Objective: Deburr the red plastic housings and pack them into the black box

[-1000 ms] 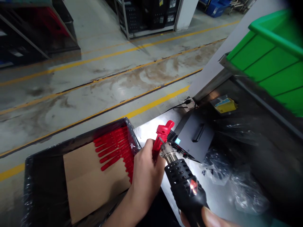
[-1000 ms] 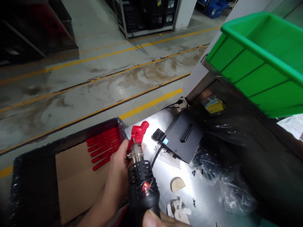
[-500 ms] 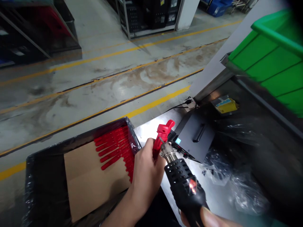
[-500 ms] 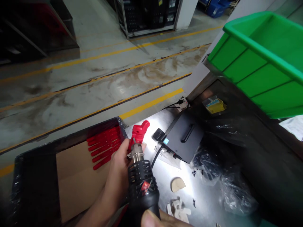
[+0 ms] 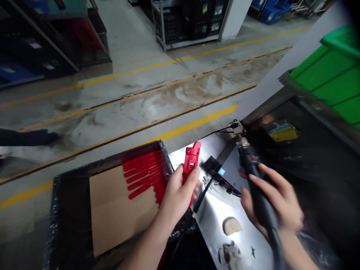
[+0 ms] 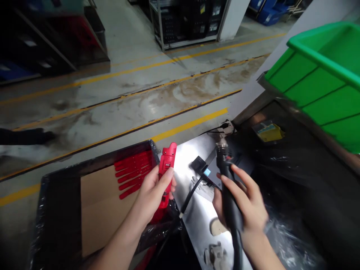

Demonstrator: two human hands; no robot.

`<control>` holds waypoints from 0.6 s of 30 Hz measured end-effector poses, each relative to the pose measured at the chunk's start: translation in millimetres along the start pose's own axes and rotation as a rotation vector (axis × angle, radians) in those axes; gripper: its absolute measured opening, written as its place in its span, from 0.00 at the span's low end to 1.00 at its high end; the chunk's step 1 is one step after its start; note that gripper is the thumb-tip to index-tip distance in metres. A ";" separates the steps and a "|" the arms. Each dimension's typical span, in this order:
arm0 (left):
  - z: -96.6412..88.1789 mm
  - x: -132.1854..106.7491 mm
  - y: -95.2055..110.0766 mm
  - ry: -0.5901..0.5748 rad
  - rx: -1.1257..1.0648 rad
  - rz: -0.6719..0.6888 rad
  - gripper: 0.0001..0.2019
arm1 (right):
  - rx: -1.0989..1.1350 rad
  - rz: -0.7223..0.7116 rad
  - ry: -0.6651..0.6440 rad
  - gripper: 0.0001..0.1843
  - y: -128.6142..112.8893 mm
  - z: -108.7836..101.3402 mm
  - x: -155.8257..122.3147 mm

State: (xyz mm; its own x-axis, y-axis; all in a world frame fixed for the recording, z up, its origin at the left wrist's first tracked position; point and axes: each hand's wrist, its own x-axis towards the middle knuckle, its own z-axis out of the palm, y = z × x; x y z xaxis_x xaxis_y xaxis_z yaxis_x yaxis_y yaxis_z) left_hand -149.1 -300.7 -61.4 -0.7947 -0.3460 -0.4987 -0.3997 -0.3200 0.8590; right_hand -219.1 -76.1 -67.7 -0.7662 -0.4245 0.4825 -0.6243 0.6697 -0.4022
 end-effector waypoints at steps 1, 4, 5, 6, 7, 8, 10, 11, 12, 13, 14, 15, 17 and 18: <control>-5.2 1.1 -3.0 0.001 -0.026 0.002 0.20 | 0.013 -0.043 -0.041 0.18 11.5 18.1 3.4; -23.3 2.2 -12.1 -0.006 -0.085 -0.019 0.19 | 0.027 -0.126 -0.261 0.17 39.1 63.2 7.4; -29.4 1.4 -14.0 -0.006 -0.104 -0.031 0.19 | 0.018 -0.127 -0.315 0.17 44.0 73.0 7.6; -35.2 0.1 -15.1 -0.005 -0.124 -0.039 0.18 | 0.009 -0.122 -0.343 0.17 46.3 79.9 7.5; -40.3 -1.7 -15.3 -0.005 -0.146 -0.044 0.18 | 0.004 -0.116 -0.347 0.17 46.5 84.4 7.4; -44.5 -3.8 -14.7 -0.005 -0.167 -0.042 0.18 | 0.008 -0.115 -0.335 0.17 45.1 86.9 7.0; -50.1 -7.9 -12.8 -0.009 -0.204 -0.020 0.17 | 0.036 -0.124 -0.298 0.17 41.5 89.4 5.5; -51.6 -9.4 -12.2 -0.012 -0.216 -0.005 0.17 | 0.045 -0.133 -0.295 0.18 41.0 90.8 4.3; -52.8 -10.4 -12.6 -0.017 -0.223 0.010 0.17 | 0.041 -0.147 -0.306 0.18 42.1 93.2 3.0; -54.1 -10.8 -14.3 -0.021 -0.215 0.026 0.17 | 0.025 -0.162 -0.328 0.19 44.9 96.6 1.6; -56.1 -10.3 -17.8 -0.020 -0.165 0.048 0.18 | 0.002 -0.176 -0.353 0.19 49.1 101.1 0.4; -59.2 -8.8 -23.5 -0.010 -0.078 0.073 0.20 | -0.027 -0.185 -0.374 0.19 53.8 106.3 -0.4; -71.1 -2.9 -42.8 0.043 0.173 0.126 0.24 | -0.102 -0.215 -0.411 0.20 61.1 117.5 -0.4; -80.3 1.4 -56.5 0.086 0.273 0.138 0.25 | -0.148 -0.238 -0.428 0.20 62.0 122.7 0.0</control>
State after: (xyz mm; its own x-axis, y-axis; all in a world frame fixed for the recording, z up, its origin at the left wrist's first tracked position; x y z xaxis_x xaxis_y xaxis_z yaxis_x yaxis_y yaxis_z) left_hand -90.9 -354.0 -119.9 -0.8130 -0.4465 -0.3737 -0.4083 -0.0203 0.9126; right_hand -276.5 -109.4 -188.1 -0.6189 -0.7663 0.1726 -0.7842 0.5906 -0.1903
